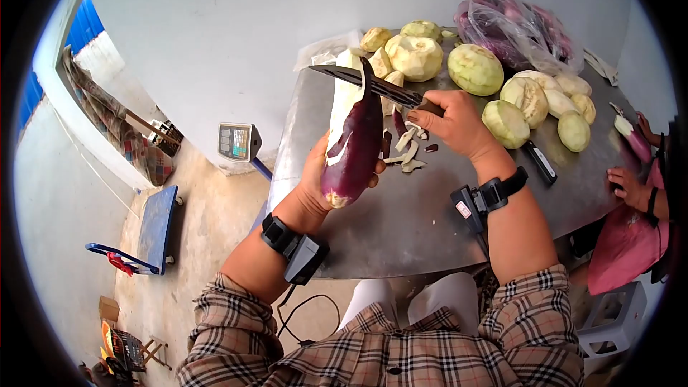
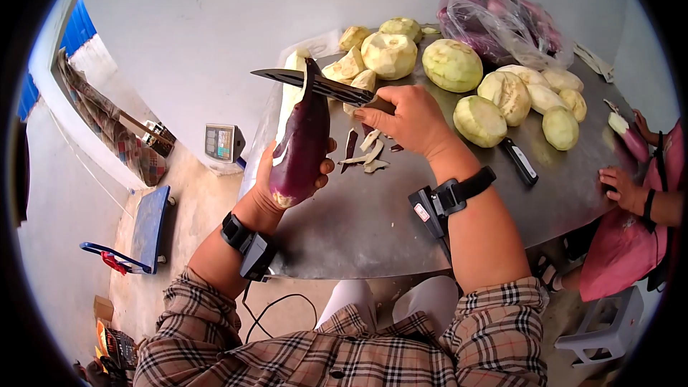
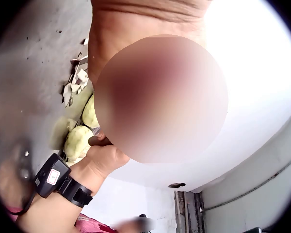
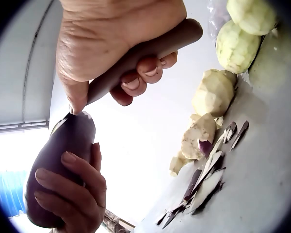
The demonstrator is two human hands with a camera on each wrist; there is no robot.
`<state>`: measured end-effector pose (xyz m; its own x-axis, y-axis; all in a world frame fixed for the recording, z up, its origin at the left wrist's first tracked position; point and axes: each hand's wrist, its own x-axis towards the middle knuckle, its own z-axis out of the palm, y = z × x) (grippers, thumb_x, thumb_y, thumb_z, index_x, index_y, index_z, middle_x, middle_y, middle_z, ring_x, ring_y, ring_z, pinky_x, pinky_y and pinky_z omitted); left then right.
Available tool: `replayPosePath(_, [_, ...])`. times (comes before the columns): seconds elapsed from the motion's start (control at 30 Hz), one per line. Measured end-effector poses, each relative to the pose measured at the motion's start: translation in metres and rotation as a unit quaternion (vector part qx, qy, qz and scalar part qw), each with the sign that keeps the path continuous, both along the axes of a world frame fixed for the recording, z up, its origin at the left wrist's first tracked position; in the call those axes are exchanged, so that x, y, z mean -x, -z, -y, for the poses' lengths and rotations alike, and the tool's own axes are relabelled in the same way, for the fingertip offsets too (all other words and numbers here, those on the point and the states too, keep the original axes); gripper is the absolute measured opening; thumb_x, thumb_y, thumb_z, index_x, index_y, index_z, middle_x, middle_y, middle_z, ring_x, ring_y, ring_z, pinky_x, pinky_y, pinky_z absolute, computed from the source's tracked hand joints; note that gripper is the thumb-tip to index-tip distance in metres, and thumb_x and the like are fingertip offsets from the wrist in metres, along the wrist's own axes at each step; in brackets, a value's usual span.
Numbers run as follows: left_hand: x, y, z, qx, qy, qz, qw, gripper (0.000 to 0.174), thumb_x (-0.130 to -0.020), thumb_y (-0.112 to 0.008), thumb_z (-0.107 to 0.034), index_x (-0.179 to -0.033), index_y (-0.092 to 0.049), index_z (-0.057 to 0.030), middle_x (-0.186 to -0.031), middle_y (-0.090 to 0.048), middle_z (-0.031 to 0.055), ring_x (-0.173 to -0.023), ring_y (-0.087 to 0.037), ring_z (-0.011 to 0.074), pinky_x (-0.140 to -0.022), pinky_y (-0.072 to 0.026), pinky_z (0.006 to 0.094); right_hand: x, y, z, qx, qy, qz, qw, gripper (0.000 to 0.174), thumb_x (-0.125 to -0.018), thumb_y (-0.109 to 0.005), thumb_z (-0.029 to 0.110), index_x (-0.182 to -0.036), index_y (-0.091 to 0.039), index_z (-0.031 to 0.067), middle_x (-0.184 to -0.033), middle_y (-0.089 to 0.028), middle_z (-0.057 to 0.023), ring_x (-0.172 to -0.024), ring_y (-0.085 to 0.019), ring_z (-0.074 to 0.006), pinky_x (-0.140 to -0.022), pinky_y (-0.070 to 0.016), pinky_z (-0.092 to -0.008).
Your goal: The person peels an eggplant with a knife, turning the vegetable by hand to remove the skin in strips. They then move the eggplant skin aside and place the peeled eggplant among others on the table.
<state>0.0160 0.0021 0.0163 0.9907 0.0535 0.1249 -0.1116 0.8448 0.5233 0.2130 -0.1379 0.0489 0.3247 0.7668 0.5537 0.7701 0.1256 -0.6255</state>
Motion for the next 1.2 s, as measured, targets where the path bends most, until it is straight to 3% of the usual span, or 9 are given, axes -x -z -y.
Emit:
replayPosePath(0.27, [-0.002, 0.009, -0.008, 0.027, 0.048, 0.017, 0.998, 0.050, -0.094, -0.042, -0.038, -0.130, -0.043, -0.0042, -0.113, -0.055, 0.0218, -0.082, -0.060, 0.0363, -0.061, -0.0525, 0.0433, -0.012, 0.006, -0.001, 0.022, -0.046, -0.066, 0.996, 0.044, -0.080, -0.070, 0.042, -0.072, -0.061, -0.0009, -0.054, -0.047, -0.0050, -0.052, -0.040, -0.0128, -0.050, -0.0339, -0.0298])
replayPosePath(0.33, [-0.001, 0.008, -0.007, 0.022, 0.031, -0.013, 0.999, 0.046, -0.094, -0.041, -0.039, -0.129, -0.045, -0.0090, -0.112, -0.054, 0.0209, -0.079, -0.058, 0.0344, -0.059, -0.0533, 0.0422, -0.010, 0.004, 0.001, 0.039, -0.060, -0.089, 0.993, 0.049, -0.081, -0.068, 0.042, -0.065, -0.051, -0.0014, -0.057, -0.040, 0.0008, -0.057, -0.034, -0.0080, -0.050, -0.0298, -0.0271])
replayPosePath(0.53, [-0.003, 0.014, -0.011, 0.046, 0.032, -0.033, 0.998, 0.044, -0.094, -0.041, -0.040, -0.129, -0.046, -0.0139, -0.112, -0.054, 0.0215, -0.077, -0.057, 0.0340, -0.058, -0.0530, 0.0415, -0.018, 0.011, -0.002, 0.059, -0.068, -0.122, 0.988, 0.050, -0.082, -0.066, 0.043, -0.063, -0.050, -0.0004, -0.056, -0.039, 0.0022, -0.056, -0.033, -0.0068, -0.050, -0.0287, -0.0261])
replayPosePath(0.73, [0.003, 0.011, -0.003, -0.021, 0.023, -0.045, 0.999, 0.048, -0.093, -0.043, -0.043, -0.128, -0.047, -0.0100, -0.113, -0.055, 0.0227, -0.076, -0.057, 0.0348, -0.058, -0.0516, 0.0408, -0.041, 0.023, -0.004, 0.090, 0.043, -0.187, 0.977, 0.047, -0.085, -0.063, 0.043, -0.066, -0.055, 0.0011, -0.058, -0.047, 0.0013, -0.054, -0.039, -0.0073, -0.050, -0.0313, -0.0247])
replayPosePath(0.8, [0.000, 0.015, -0.001, -0.054, -0.006, -0.029, 0.998, 0.049, -0.094, -0.042, -0.041, -0.127, -0.047, -0.0057, -0.111, -0.057, 0.0228, -0.078, -0.058, 0.0358, -0.058, -0.0525, 0.0413, -0.041, 0.027, -0.008, 0.083, 0.077, -0.155, 0.981, 0.042, -0.085, -0.064, 0.040, -0.069, -0.058, 0.0012, -0.059, -0.048, 0.0016, -0.054, -0.041, -0.0076, -0.050, -0.0323, -0.0247])
replayPosePath(0.93, [-0.003, 0.014, -0.009, -0.006, -0.037, -0.054, 0.998, 0.049, -0.096, -0.038, -0.043, -0.127, -0.047, -0.0065, -0.112, -0.058, 0.0202, -0.083, -0.061, 0.0352, -0.063, -0.0555, 0.0420, -0.034, 0.025, -0.009, 0.011, 0.137, -0.187, 0.973, 0.032, -0.085, -0.067, 0.031, -0.076, -0.063, 0.0003, -0.060, -0.050, 0.0019, -0.055, -0.044, -0.0078, -0.051, -0.0346, -0.0248])
replayPosePath(1.03, [-0.003, 0.010, -0.008, -0.038, -0.115, -0.095, 0.988, 0.054, -0.096, -0.036, -0.051, -0.129, -0.047, -0.0085, -0.113, -0.058, 0.0188, -0.084, -0.062, 0.0334, -0.063, -0.0554, 0.0409, -0.036, 0.026, -0.010, 0.041, 0.157, -0.149, 0.975, 0.039, -0.082, -0.067, 0.041, -0.082, -0.066, 0.0017, -0.065, -0.061, -0.0104, -0.060, -0.056, -0.0205, -0.062, -0.0446, -0.0331])
replayPosePath(1.17, [-0.005, 0.018, -0.016, -0.046, -0.124, -0.059, 0.989, 0.061, -0.093, -0.038, -0.057, -0.131, -0.045, -0.0101, -0.116, -0.057, 0.0186, -0.091, -0.061, 0.0320, -0.072, -0.0548, 0.0421, -0.020, 0.016, -0.005, 0.065, 0.226, 0.019, 0.972, 0.035, -0.079, -0.069, 0.039, -0.079, -0.064, 0.0046, -0.072, -0.065, -0.0112, -0.069, -0.062, -0.0279, -0.063, -0.0474, -0.0367])
replayPosePath(1.2, [-0.005, 0.020, -0.017, -0.049, -0.119, -0.031, 0.991, 0.058, -0.091, -0.046, -0.054, -0.130, -0.046, -0.0102, -0.117, -0.057, 0.0178, -0.097, -0.059, 0.0320, -0.080, -0.0536, 0.0430, -0.015, 0.010, -0.004, 0.082, 0.258, 0.074, 0.960, 0.034, -0.078, -0.069, 0.038, -0.077, -0.063, 0.0050, -0.073, -0.065, -0.0110, -0.072, -0.062, -0.0291, -0.063, -0.0480, -0.0376])
